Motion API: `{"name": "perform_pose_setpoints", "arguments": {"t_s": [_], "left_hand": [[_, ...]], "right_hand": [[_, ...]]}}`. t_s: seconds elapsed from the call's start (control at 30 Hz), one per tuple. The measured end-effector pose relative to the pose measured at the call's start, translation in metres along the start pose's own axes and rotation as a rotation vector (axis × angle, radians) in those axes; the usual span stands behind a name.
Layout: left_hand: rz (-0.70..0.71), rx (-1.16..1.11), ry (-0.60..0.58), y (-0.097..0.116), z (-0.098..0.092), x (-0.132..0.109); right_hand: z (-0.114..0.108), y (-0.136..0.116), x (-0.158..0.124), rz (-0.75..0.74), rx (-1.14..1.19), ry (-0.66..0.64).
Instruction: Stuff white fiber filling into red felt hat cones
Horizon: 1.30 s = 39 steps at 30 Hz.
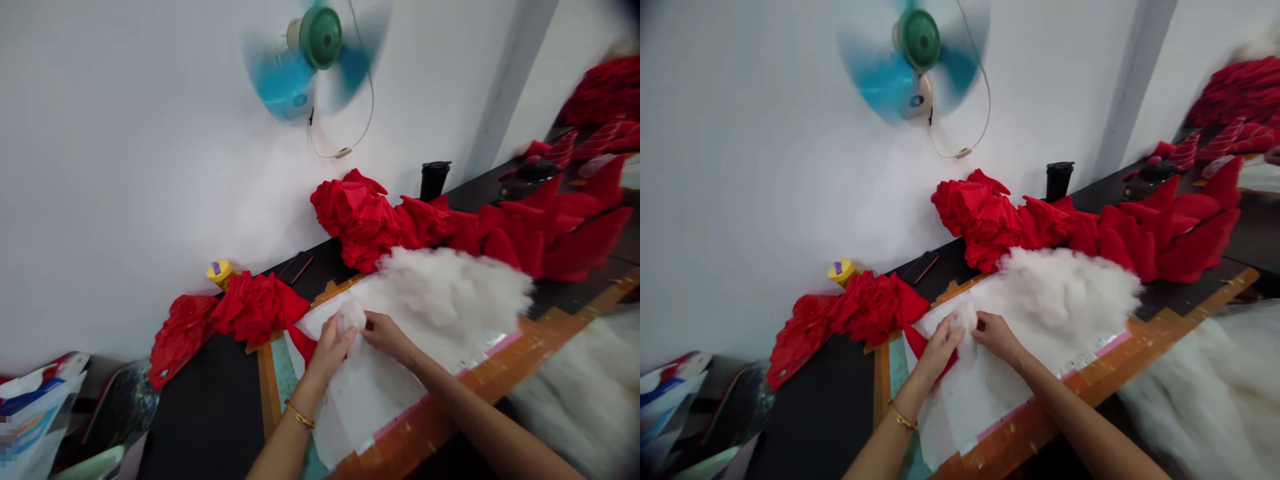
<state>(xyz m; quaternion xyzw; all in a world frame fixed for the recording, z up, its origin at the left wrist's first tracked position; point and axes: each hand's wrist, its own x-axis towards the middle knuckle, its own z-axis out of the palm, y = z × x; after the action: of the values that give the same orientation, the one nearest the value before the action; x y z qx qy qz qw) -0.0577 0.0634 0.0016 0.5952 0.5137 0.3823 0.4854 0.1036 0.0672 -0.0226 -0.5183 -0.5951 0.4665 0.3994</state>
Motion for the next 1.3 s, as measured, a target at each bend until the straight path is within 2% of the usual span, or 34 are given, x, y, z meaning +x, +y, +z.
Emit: {"name": "perform_pose_setpoints", "arguments": {"t_s": [0.13, 0.3, 0.4, 0.5, 0.67, 0.87, 0.97, 1.07, 1.23, 1.3], "left_hand": [[-0.040, -0.006, 0.104, -0.006, -0.008, 0.009], [-0.102, -0.110, 0.161, -0.022, -0.024, 0.013], [-0.104, -0.138, 0.161, -0.021, -0.026, 0.011], [-0.103, -0.134, 0.151, -0.018, -0.016, 0.007], [-0.093, -0.146, 0.135, -0.015, -0.002, -0.002], [-0.098, -0.176, 0.118, -0.013, -0.011, -0.005], [-0.114, -0.154, 0.120, -0.012, -0.011, -0.004], [-0.115, -0.168, 0.106, -0.012, -0.010, -0.004], [-0.103, -0.182, 0.132, -0.016, -0.020, -0.008], [-0.096, -0.178, 0.135, -0.017, -0.027, -0.009]], "right_hand": [[0.006, -0.003, -0.001, -0.056, -0.142, 0.004], [-0.015, 0.004, -0.005, -0.024, -0.230, 0.004], [-0.020, 0.003, -0.007, 0.018, -0.154, -0.038], [-0.004, -0.005, -0.006, 0.031, 0.006, -0.059], [0.024, -0.014, 0.001, 0.007, -0.031, 0.080], [0.025, -0.010, -0.001, -0.005, -0.035, 0.111], [0.026, -0.010, -0.005, -0.028, -0.044, 0.054], [0.022, -0.010, -0.008, -0.027, -0.038, -0.005], [-0.006, -0.004, -0.010, 0.009, -0.103, 0.064], [-0.017, -0.001, -0.010, 0.013, -0.117, 0.054]]}}
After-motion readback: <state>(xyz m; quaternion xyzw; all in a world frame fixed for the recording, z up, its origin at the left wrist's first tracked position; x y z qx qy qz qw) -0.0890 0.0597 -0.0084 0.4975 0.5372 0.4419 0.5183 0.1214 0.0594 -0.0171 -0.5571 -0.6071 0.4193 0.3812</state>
